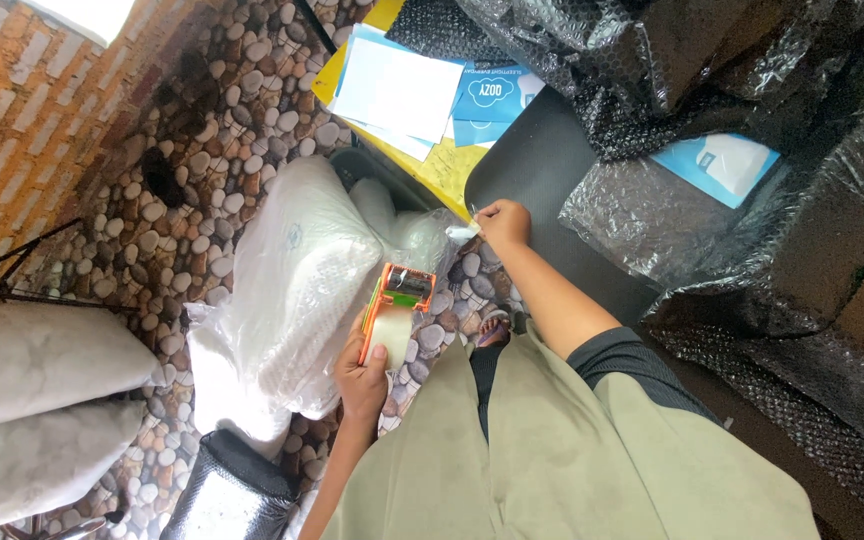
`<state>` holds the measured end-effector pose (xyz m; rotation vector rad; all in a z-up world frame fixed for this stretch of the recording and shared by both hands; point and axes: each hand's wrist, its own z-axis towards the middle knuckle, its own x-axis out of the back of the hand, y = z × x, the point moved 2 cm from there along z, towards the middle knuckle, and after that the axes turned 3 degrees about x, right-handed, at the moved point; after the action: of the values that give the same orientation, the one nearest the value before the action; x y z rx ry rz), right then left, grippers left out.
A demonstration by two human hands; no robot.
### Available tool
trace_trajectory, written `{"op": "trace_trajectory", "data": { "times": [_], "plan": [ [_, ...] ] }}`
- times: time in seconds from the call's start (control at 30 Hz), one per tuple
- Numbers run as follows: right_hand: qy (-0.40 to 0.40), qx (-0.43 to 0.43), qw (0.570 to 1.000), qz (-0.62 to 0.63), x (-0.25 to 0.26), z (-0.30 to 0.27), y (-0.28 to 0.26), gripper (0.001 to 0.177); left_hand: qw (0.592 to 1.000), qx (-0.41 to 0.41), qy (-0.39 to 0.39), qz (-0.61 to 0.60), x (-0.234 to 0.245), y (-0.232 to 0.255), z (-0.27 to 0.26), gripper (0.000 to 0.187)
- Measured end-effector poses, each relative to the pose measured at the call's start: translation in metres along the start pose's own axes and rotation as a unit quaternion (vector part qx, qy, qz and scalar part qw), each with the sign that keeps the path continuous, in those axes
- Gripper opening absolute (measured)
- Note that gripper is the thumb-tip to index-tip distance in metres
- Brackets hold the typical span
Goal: The person wraps a blue zippered case in black bubble wrap and secures the packaging using a tape dispenser.
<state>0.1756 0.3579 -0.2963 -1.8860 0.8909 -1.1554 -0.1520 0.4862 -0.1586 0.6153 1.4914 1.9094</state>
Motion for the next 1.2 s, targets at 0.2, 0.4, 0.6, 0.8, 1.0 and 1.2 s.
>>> {"op": "trace_trajectory", "data": {
  "times": [0.2,0.4,0.6,0.8,1.0,1.2],
  "plan": [
    [0.045,-0.033,0.991,-0.120,0.045,-0.024,-0.038,0.056,1.000,-0.003,-0.025,-0.005,-0.015,0.001,0.008,0.044],
    [-0.084,0.124,0.965,0.215,0.075,-0.088,-0.099,0.032,0.997,0.014,-0.076,0.028,-0.044,0.024,0.020,0.036],
    [-0.106,0.290,0.939,0.152,0.115,-0.155,-0.156,0.044,0.987,0.021,-0.151,0.038,-0.072,0.047,0.032,0.029],
    [-0.039,0.332,0.940,0.065,0.124,-0.162,-0.154,0.029,0.985,-0.004,-0.162,0.063,-0.081,0.044,0.032,0.028],
    [-0.015,0.299,0.952,0.058,0.118,-0.163,-0.134,0.013,0.979,-0.041,-0.156,0.122,-0.086,0.024,0.028,0.026],
    [0.038,0.404,0.906,-0.120,0.108,-0.163,-0.109,0.013,0.969,0.013,-0.162,0.188,-0.081,-0.023,0.009,0.028]
  ]
}}
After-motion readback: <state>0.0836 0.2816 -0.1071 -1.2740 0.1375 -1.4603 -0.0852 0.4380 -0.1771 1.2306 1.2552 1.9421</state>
